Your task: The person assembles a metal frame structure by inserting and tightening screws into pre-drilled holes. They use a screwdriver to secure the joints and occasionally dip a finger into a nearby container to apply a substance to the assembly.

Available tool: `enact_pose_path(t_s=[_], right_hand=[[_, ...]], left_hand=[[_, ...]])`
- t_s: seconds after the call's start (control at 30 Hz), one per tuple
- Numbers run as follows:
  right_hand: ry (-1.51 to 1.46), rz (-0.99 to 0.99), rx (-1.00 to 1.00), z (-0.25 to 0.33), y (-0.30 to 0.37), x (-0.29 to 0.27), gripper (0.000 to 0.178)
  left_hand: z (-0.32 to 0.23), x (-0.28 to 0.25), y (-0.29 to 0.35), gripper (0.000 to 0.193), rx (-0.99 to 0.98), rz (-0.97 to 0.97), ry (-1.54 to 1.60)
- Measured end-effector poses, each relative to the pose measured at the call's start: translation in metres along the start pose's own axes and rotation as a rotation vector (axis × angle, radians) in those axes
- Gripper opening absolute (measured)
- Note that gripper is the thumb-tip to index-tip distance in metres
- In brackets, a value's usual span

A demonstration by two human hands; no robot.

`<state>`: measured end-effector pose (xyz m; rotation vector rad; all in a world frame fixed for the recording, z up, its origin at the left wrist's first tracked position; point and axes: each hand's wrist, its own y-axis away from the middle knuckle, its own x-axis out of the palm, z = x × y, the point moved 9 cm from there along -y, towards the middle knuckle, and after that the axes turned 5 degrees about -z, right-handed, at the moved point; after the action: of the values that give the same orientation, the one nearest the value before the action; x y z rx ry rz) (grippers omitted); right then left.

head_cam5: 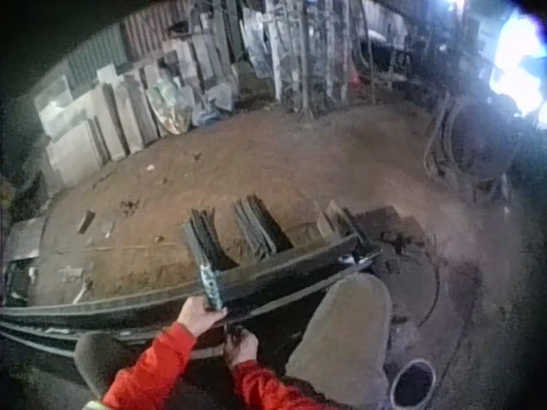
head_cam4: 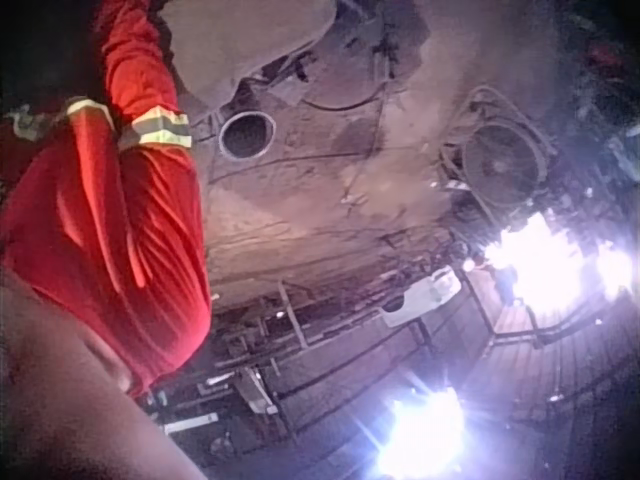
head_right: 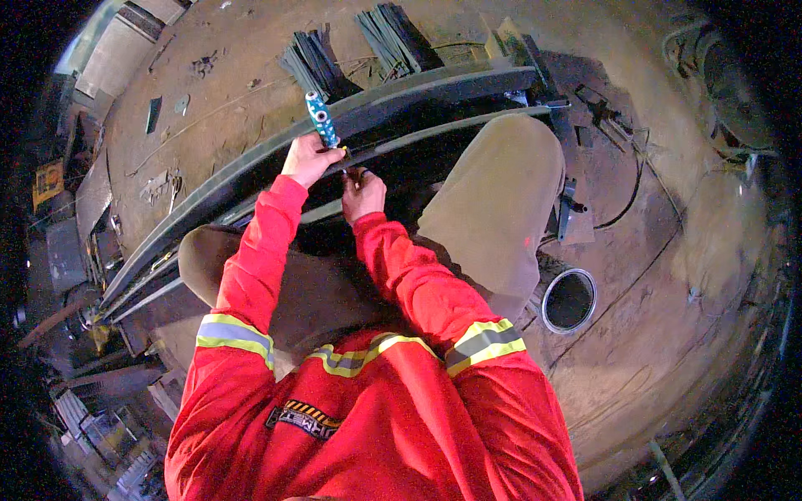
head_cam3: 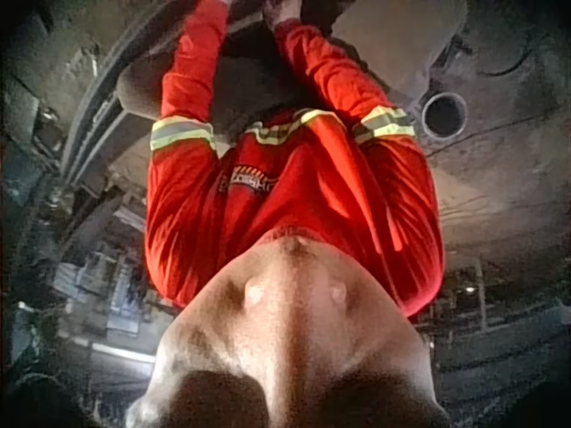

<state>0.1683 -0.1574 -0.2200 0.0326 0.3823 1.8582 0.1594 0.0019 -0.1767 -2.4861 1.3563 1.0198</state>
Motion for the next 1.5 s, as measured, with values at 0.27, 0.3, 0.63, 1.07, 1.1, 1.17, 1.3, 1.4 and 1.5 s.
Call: enact_pose_path(t_s=[0.27,0.3,0.63,1.07,1.1,1.17,1.3,1.4,1.5], right_hand=[[-0.192,0.049,0.198,-0.021,-0.003,0.007,0.02],[-0.21,0.064,0.218,-0.018,-0.001,0.008,0.021],[-0.269,0.059,0.239,-0.016,-0.002,0.007,0.021],[-0.602,0.043,0.335,-0.021,-0.001,0.016,0.007],[-0.611,0.042,0.325,-0.022,-0.002,0.016,0.007],[-0.583,0.036,0.328,-0.023,-0.002,0.015,0.006],[-0.512,0.05,0.386,-0.032,0.0,0.015,0.011],[-0.512,0.088,0.401,-0.036,-0.001,0.02,0.014],[-0.551,0.111,0.395,-0.037,-0.001,0.022,0.015]], left_hand=[[0.001,-0.007,-0.002,0.027,0.073,-0.084,-0.007],[0.004,-0.008,-0.003,0.027,0.065,-0.078,0.007],[-0.002,-0.01,0.003,0.018,-0.08,-0.123,0.158],[-0.016,-0.031,-0.004,0.012,-0.118,-0.22,0.363],[-0.014,-0.027,-0.006,0.013,-0.153,-0.177,0.45],[-0.012,-0.016,-0.005,0.016,-0.229,-0.09,0.623],[-0.019,0.002,0.003,0.02,-0.4,0.06,0.809],[-0.017,0.018,0.0,0.034,-0.505,0.085,1.033],[-0.018,0.027,-0.002,0.05,-0.598,-0.154,1.05]])
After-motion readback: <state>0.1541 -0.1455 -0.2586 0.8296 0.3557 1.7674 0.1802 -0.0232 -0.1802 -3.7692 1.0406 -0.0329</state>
